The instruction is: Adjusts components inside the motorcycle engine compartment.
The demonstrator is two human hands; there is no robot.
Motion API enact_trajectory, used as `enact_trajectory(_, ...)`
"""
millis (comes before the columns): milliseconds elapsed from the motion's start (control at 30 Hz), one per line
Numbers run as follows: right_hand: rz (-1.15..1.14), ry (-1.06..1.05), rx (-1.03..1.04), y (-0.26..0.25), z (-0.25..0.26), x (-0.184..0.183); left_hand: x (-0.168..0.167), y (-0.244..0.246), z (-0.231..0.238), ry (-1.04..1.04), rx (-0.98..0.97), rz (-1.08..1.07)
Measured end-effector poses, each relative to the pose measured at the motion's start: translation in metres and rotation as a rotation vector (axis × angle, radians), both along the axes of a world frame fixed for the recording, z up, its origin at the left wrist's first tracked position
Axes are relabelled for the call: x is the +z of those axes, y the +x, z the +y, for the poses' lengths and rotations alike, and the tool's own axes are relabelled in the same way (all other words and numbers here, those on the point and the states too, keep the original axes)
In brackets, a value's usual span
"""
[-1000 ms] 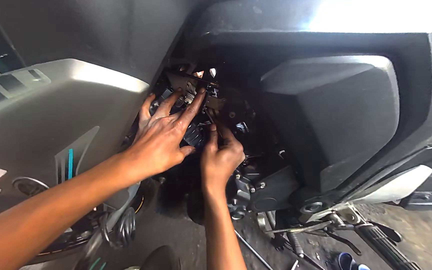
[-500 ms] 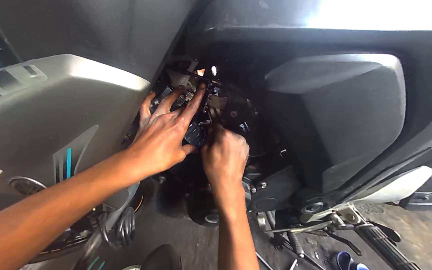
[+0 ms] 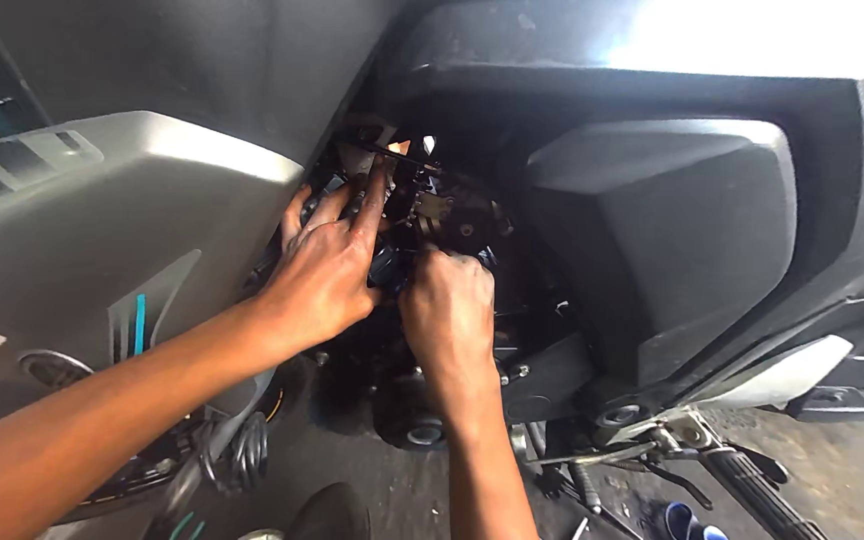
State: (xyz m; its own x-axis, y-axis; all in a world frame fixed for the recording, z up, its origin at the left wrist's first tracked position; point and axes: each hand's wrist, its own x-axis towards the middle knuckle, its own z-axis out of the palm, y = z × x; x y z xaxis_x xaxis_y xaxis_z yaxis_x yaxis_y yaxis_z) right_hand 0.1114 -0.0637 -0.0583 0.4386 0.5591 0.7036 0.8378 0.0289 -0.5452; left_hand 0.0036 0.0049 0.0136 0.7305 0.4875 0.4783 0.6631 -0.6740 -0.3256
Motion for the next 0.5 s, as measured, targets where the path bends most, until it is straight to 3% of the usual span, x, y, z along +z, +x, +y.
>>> enact_trajectory(500, -0.057, -0.037, 0.066, -0.002, -0.011, 0.010, -0.007, -0.007, 0.001, 0.096, -0.144, -0.113)
